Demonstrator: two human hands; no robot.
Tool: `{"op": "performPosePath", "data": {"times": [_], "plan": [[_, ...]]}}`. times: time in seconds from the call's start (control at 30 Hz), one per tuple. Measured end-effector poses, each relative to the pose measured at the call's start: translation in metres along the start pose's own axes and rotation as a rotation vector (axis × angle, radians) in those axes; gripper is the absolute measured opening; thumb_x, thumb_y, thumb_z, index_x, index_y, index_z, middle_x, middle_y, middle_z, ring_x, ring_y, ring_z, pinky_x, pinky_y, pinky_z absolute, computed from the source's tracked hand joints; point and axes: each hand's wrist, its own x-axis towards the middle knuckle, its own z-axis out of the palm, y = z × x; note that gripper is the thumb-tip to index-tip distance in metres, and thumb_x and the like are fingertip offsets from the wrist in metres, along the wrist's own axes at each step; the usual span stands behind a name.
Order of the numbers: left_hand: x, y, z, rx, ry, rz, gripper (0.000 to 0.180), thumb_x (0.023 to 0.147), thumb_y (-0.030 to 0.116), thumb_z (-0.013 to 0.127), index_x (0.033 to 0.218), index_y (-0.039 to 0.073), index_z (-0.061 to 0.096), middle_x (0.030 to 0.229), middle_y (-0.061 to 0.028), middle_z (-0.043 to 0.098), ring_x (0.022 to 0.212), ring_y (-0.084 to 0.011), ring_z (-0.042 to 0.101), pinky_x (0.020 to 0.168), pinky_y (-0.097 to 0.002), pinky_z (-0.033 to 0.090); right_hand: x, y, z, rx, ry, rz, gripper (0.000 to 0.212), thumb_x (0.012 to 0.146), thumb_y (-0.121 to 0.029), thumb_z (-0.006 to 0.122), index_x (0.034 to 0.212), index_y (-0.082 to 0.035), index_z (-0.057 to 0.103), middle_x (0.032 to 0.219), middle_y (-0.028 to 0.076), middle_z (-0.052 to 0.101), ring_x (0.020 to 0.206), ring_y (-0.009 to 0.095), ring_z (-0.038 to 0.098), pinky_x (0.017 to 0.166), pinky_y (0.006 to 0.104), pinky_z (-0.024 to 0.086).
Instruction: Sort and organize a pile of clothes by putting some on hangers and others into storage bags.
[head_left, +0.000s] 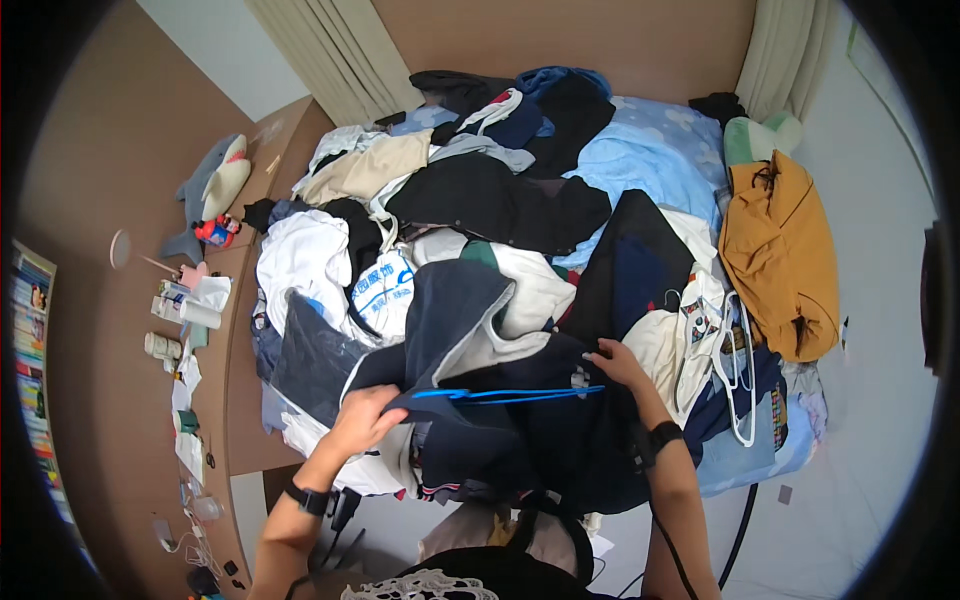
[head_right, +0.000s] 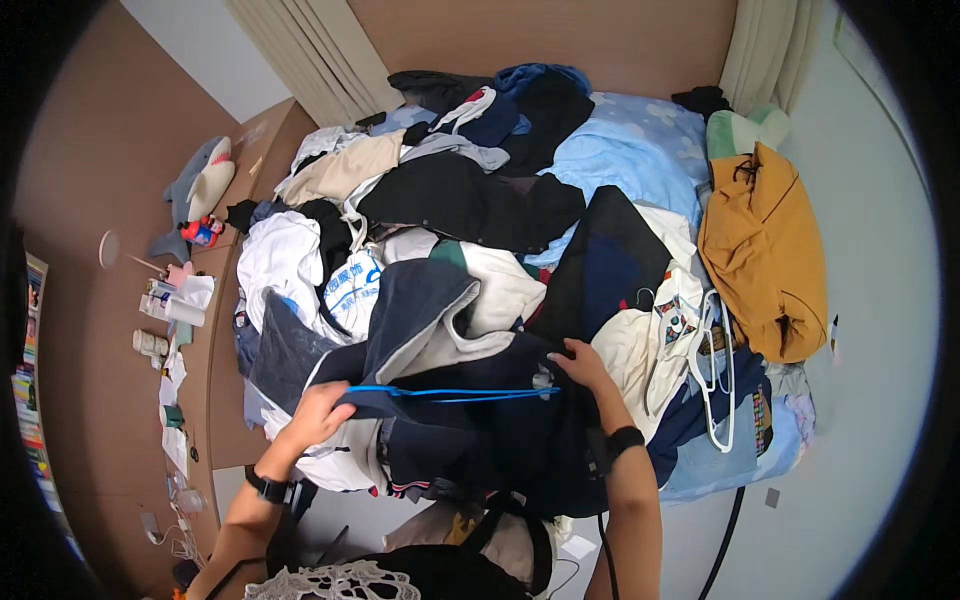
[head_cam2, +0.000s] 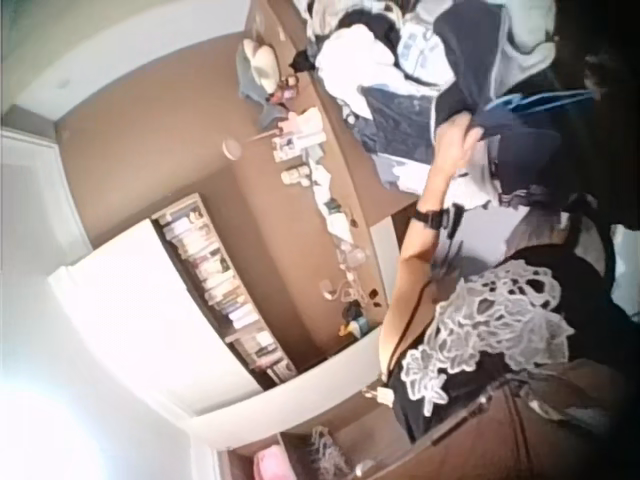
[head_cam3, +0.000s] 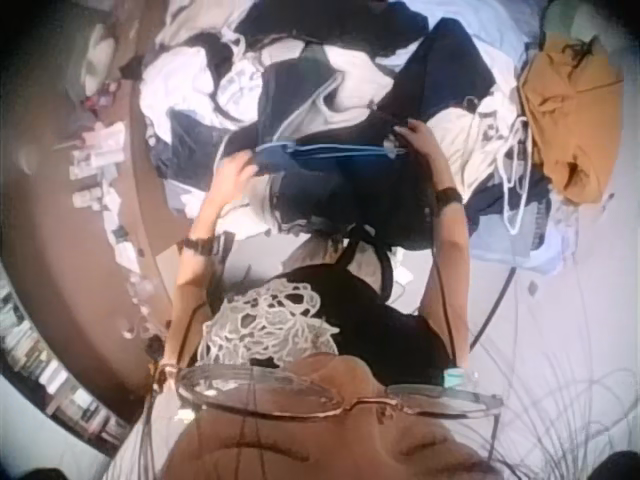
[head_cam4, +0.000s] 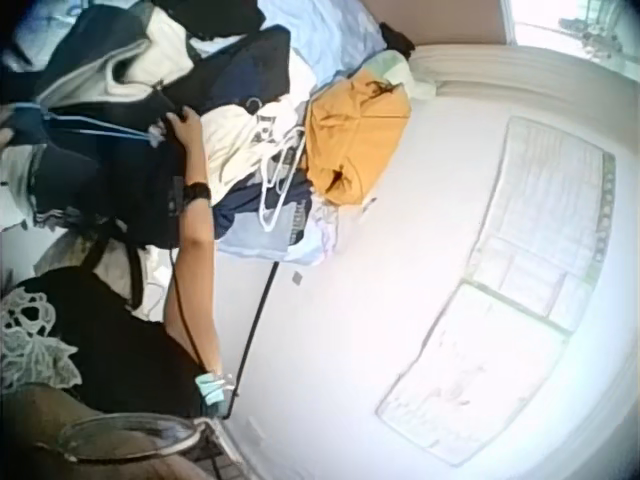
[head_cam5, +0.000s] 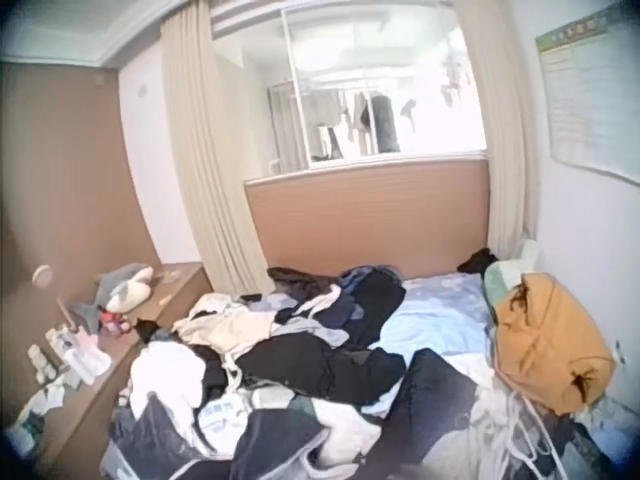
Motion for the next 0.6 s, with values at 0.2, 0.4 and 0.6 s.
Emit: {"op": "performPosePath", "data": {"times": [0.2, 0.4, 0.6], "plan": [[-0.032, 0.017, -0.026, -0.163, 0.000, -0.161, 0.034, 0.087, 0.030, 0.048, 0.072, -0.001, 0.051, 0.065, -0.0169, 0.048, 0.064, -0.0367, 0.050, 0.056, -0.0394, 0.040, 0.037, -0.038, 0.037, -0.209, -0.355, 0.083, 0.044, 0.067, -0.034, 0.070, 0.093, 0.000, 0.061, 0.088, 0.019, 0.061, 0.082, 0.031, 0.060, 0.072, 0.0363, 0.046], [-0.032, 0.026, -0.034, -0.063, 0.004, -0.317, 0.032, 0.086, 0.027, 0.049, 0.073, -0.002, 0.054, 0.068, -0.0223, 0.055, 0.067, -0.0399, 0.053, 0.058, -0.0414, 0.040, 0.047, -0.085, -0.003, -0.028, 0.059, -0.137, 0.029, 0.077, -0.029, 0.059, 0.072, 0.000, 0.060, 0.066, 0.016, 0.058, 0.061, 0.032, 0.056, 0.057, 0.0389, 0.042], [-0.009, 0.033, -0.027, 0.220, 0.175, -0.383, 0.033, 0.085, 0.029, 0.050, 0.073, 0.000, 0.056, 0.067, -0.0231, 0.056, 0.069, -0.0412, 0.054, 0.060, -0.0465, 0.041, -0.021, -0.226, -0.108, 0.003, 0.430, -0.300, 0.022, 0.081, -0.018, 0.057, 0.073, 0.003, 0.059, 0.062, 0.015, 0.055, 0.055, 0.025, 0.053, 0.054, 0.0333, 0.040]]}}
